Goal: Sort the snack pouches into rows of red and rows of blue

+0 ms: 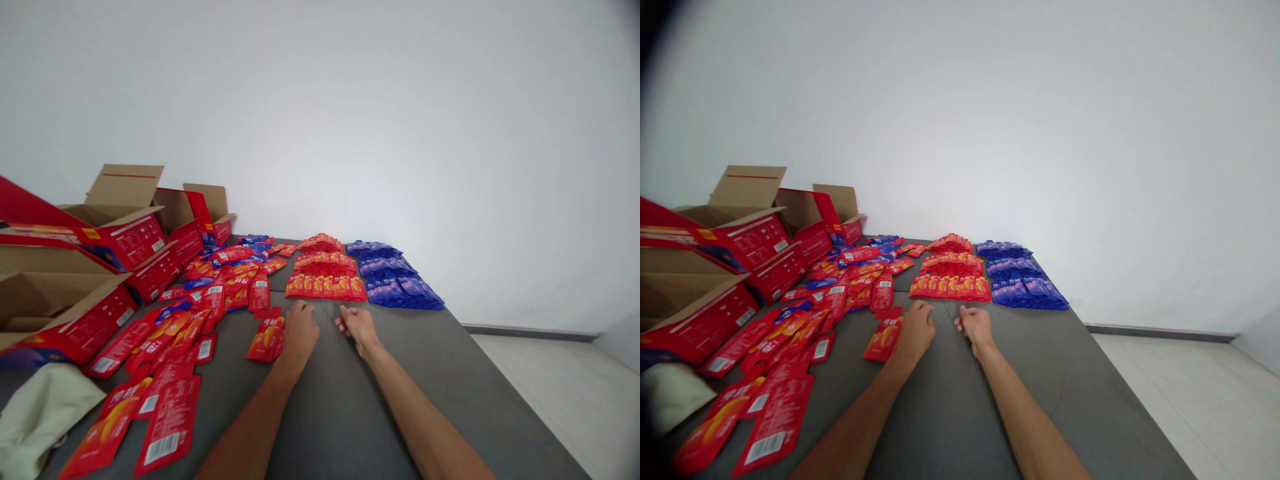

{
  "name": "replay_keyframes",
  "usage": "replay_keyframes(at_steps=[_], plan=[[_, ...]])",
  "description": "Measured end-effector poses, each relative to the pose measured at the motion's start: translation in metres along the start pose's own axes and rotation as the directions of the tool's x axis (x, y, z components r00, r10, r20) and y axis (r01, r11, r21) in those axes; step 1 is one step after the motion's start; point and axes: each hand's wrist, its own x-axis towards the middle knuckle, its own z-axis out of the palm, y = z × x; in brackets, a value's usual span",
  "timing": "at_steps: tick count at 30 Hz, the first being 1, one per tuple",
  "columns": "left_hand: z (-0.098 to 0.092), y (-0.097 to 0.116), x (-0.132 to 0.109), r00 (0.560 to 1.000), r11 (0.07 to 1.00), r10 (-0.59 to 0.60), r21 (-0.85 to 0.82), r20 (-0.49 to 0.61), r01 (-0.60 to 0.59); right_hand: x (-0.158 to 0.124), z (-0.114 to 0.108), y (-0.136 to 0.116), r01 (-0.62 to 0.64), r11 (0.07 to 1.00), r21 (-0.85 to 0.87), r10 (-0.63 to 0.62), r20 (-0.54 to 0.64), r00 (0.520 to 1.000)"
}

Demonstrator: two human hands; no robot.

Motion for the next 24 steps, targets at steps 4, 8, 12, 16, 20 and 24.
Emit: replay_keyframes(at_steps=[4,8,12,16,20,24], plan=[[-0.007,-0.001,-0.004,0.996,0.978,-0.052,0.198,-0.067,0.065,-0.033,0.016,0.006,0.094,0.982,-0.167,-0.080,0.090,0.993],[-0.013,-0.006,-0.007,0.975,0.924,-0.192,0.314,-0.112,0.218,-0.048,0.021,0.005,0.258,0.919,-0.299,-0.228,0.133,0.965],[-0.015,-0.014,-0.004,0.932,0.871,-0.359,0.338,-0.055,0.356,-0.049,0.017,0.008,0.322,0.889,-0.327,-0.287,0.150,0.946],[-0.014,-0.012,-0.004,0.940,0.876,-0.341,0.355,-0.025,0.327,-0.051,0.016,0.009,0.390,0.860,-0.329,-0.345,0.189,0.920],[-0.015,-0.002,-0.005,0.971,0.918,-0.231,0.318,-0.060,0.238,-0.057,0.018,0.005,0.439,0.852,-0.286,-0.380,0.239,0.893],[-0.014,0.007,-0.001,0.987,0.980,-0.143,0.129,-0.070,0.151,-0.065,0.020,-0.005,0.422,0.903,-0.082,-0.371,0.346,0.862]])
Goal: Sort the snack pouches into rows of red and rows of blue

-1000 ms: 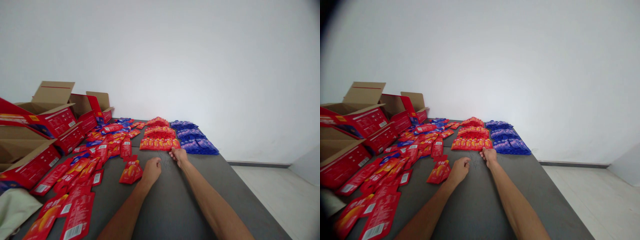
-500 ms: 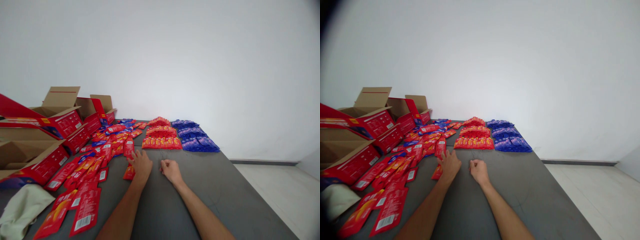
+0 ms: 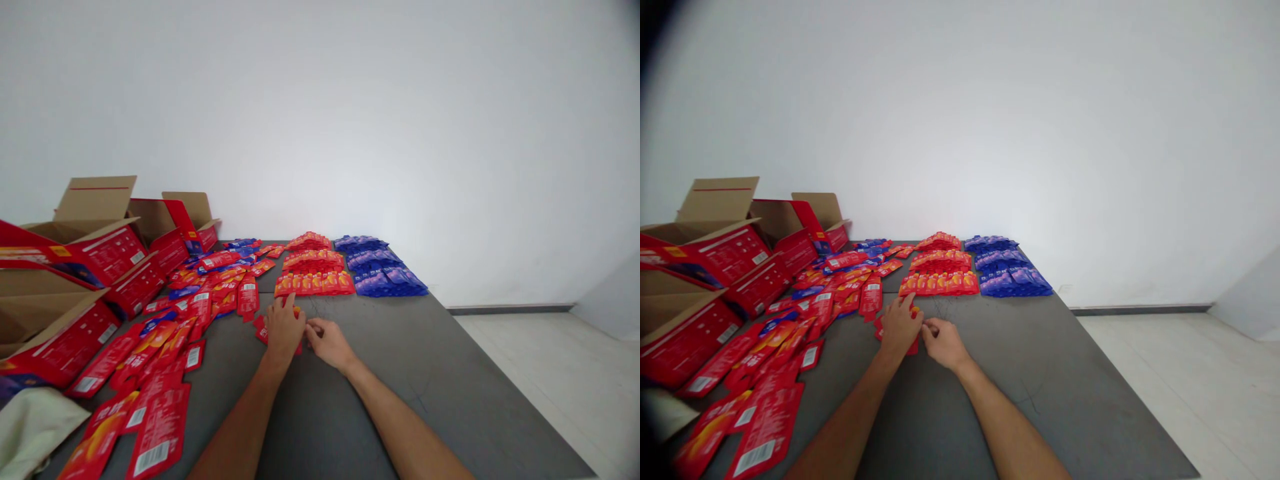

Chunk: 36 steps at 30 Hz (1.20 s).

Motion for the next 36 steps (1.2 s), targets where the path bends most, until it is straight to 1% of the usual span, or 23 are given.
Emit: replay_keyframes(at_steps=[2,3,5,7,8,10,12,15,16,18,20,23,25,27,29,31,32,33,34,36], plan=[[0.002,0.001,0.003,1.000,0.986,0.028,-0.166,-0.005,-0.028,-0.001,0.000,-0.004,0.012,0.995,0.099,-0.015,0.031,0.999],[0.003,0.001,0.004,0.999,0.967,0.032,-0.252,-0.005,-0.033,-0.001,-0.001,-0.005,0.011,0.991,0.131,-0.015,0.029,0.999],[0.007,-0.001,0.007,1.000,0.914,0.027,-0.406,0.010,-0.021,0.000,-0.002,-0.004,-0.010,0.985,0.174,0.008,0.010,1.000],[0.011,-0.005,0.009,0.999,0.841,-0.006,-0.540,0.032,0.023,0.002,-0.003,0.000,-0.052,0.975,0.216,0.056,-0.016,0.998],[0.014,-0.007,0.009,0.998,0.793,-0.038,-0.606,0.041,0.055,0.003,-0.004,0.003,-0.075,0.968,0.239,0.083,-0.026,0.996],[0.020,-0.010,0.010,0.992,0.668,-0.103,-0.733,0.076,0.125,0.004,-0.005,0.007,-0.118,0.953,0.281,0.131,-0.030,0.991],[0.025,-0.012,0.010,0.977,0.514,-0.138,-0.832,0.160,0.209,0.004,-0.006,0.010,-0.149,0.941,0.305,0.163,-0.021,0.986],[0.029,-0.013,0.011,0.945,0.300,-0.130,-0.897,0.300,0.326,0.003,-0.007,0.010,-0.158,0.939,0.306,0.169,-0.013,0.985],[0.029,-0.012,0.011,0.938,0.249,-0.135,-0.905,0.320,0.344,0.002,-0.008,0.009,-0.155,0.941,0.301,0.166,-0.013,0.986],[0.027,-0.012,0.011,0.932,0.188,-0.162,-0.917,0.324,0.352,0.001,-0.009,0.008,-0.152,0.950,0.273,0.163,-0.021,0.986],[0.024,-0.011,0.012,0.935,0.168,-0.192,-0.928,0.299,0.332,0.001,-0.012,0.007,-0.159,0.963,0.220,0.168,-0.024,0.986],[0.019,-0.011,0.012,0.940,0.175,-0.201,-0.934,0.275,0.311,0.002,-0.015,0.010,-0.169,0.973,0.158,0.176,-0.036,0.984],[0.016,-0.009,0.012,0.932,0.184,-0.166,-0.918,0.323,0.351,0.004,-0.017,0.013,-0.177,0.974,0.142,0.192,-0.098,0.976],[0.014,-0.007,0.010,0.896,0.194,-0.093,-0.874,0.435,0.445,0.007,-0.019,0.015,-0.184,0.973,0.139,0.208,-0.192,0.959],[0.012,-0.005,0.006,0.834,0.245,0.000,-0.809,0.552,0.535,0.009,-0.022,0.016,-0.179,0.971,0.157,0.217,-0.270,0.938],[0.013,-0.003,0.002,0.775,0.325,0.094,-0.755,0.625,0.570,0.011,-0.024,0.017,-0.165,0.968,0.189,0.219,-0.317,0.923],[0.014,-0.003,0.000,0.760,0.359,0.134,-0.746,0.636,0.561,0.011,-0.025,0.016,-0.158,0.966,0.204,0.220,-0.328,0.919],[0.015,-0.003,-0.001,0.759,0.382,0.164,-0.750,0.630,0.540,0.011,-0.026,0.016,-0.153,0.964,0.218,0.219,-0.327,0.919],[0.016,-0.004,-0.002,0.770,0.395,0.182,-0.763,0.611,0.512,0.010,-0.026,0.016,-0.151,0.961,0.230,0.221,-0.315,0.923],[0.019,-0.005,-0.003,0.816,0.408,0.173,-0.794,0.551,0.450,0.010,-0.026,0.016,-0.165,0.955,0.246,0.230,-0.267,0.936]])
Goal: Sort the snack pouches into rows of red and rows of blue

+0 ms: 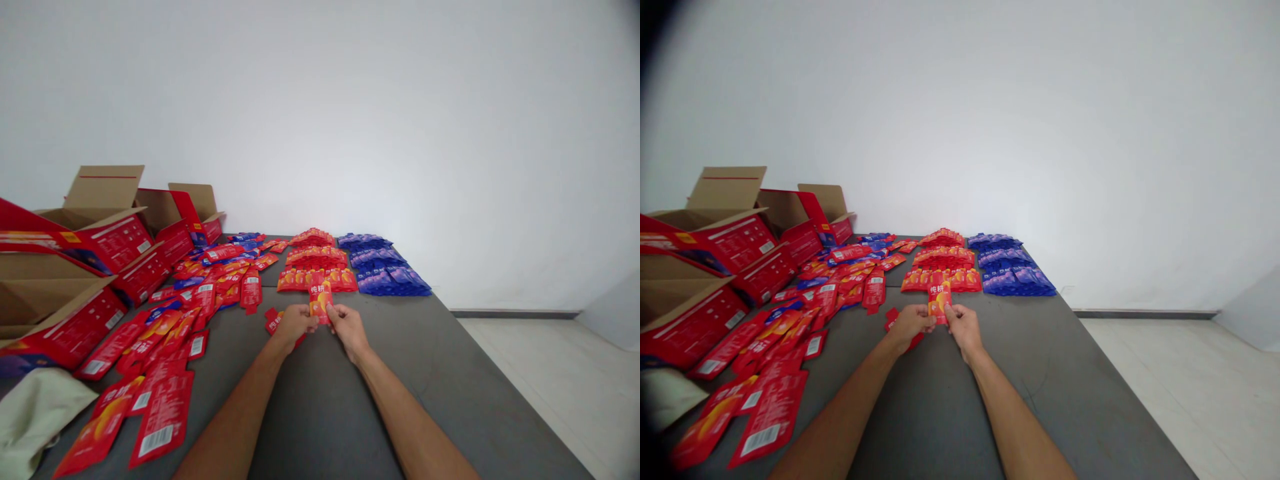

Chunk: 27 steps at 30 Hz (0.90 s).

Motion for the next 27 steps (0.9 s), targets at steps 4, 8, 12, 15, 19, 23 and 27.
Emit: replay_keyframes(at_steps=[4,8,12,15,19,23,27], plan=[[-0.001,-0.004,0.004,0.994,0.996,0.068,0.060,-0.085,-0.063,-0.001,0.001,0.002,-0.025,0.999,-0.022,0.026,0.049,0.998],[-0.001,-0.005,0.008,0.987,0.992,0.091,0.094,-0.131,-0.079,0.000,0.000,0.002,-0.023,0.999,-0.033,0.023,0.013,1.000],[-0.003,-0.002,0.011,0.962,0.988,0.153,0.018,-0.224,-0.153,-0.001,-0.002,0.003,-0.048,0.998,-0.040,0.049,0.026,0.998],[-0.006,-0.003,0.013,0.949,0.979,0.163,-0.073,-0.270,-0.189,-0.002,0.000,0.004,-0.053,0.998,-0.039,0.055,0.046,0.997],[-0.004,-0.003,0.015,0.939,0.964,0.087,-0.210,-0.333,-0.164,-0.004,0.005,0.003,-0.064,0.998,-0.023,0.066,0.065,0.996],[-0.001,-0.002,0.014,0.947,0.945,0.021,-0.302,-0.320,-0.123,-0.004,0.007,0.002,-0.073,0.997,-0.008,0.073,0.067,0.995],[-0.005,-0.008,0.018,0.927,0.958,0.029,-0.254,-0.374,-0.133,-0.005,0.008,0.003,-0.117,0.992,0.038,0.111,0.126,0.986]])
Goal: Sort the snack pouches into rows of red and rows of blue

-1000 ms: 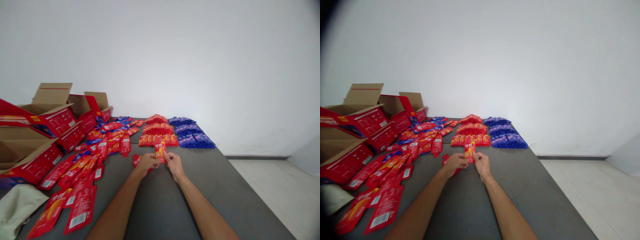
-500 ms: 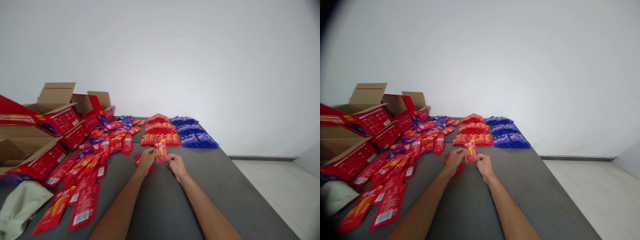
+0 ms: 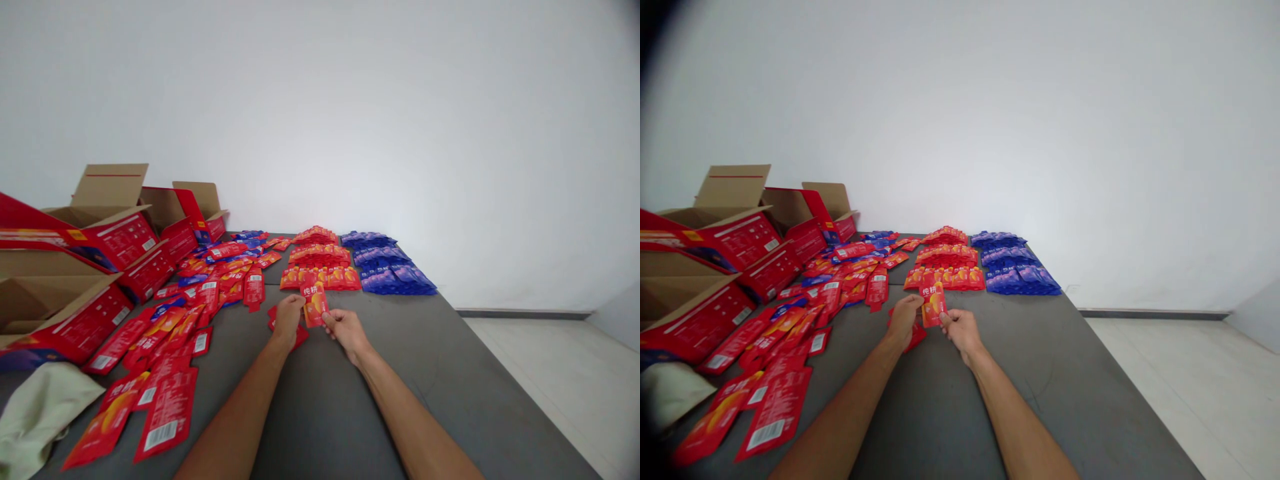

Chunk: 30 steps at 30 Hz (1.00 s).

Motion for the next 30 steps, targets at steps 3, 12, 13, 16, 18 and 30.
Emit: replay_keyframes(at_steps=[3,12,13,16,18,30], plan=[[-0.004,-0.005,0.005,0.997,0.999,0.039,0.038,-0.067,-0.036,-0.002,0.002,0.001,-0.007,0.999,0.052,0.003,0.068,0.998],[-0.001,0.002,0.002,0.999,1.000,-0.026,0.009,0.033,0.025,0.005,-0.003,0.000,0.016,0.990,0.140,-0.018,0.013,1.000],[0.000,0.002,0.002,0.999,0.999,-0.031,0.029,0.045,0.030,0.009,-0.003,-0.002,0.037,0.990,0.138,-0.034,-0.026,0.999],[0.001,-0.003,0.005,0.998,0.992,-0.055,0.116,0.030,0.051,0.023,0.000,-0.006,0.087,0.987,0.135,-0.070,-0.128,0.989],[0.001,-0.006,0.007,0.998,0.987,-0.060,0.154,0.022,0.056,0.036,0.002,-0.005,0.098,0.985,0.143,-0.070,-0.193,0.979],[-0.007,-0.002,0.009,0.986,0.803,0.145,0.573,0.084,-0.167,0.121,0.000,-0.004,0.031,0.996,-0.087,-0.063,-0.403,0.913]])
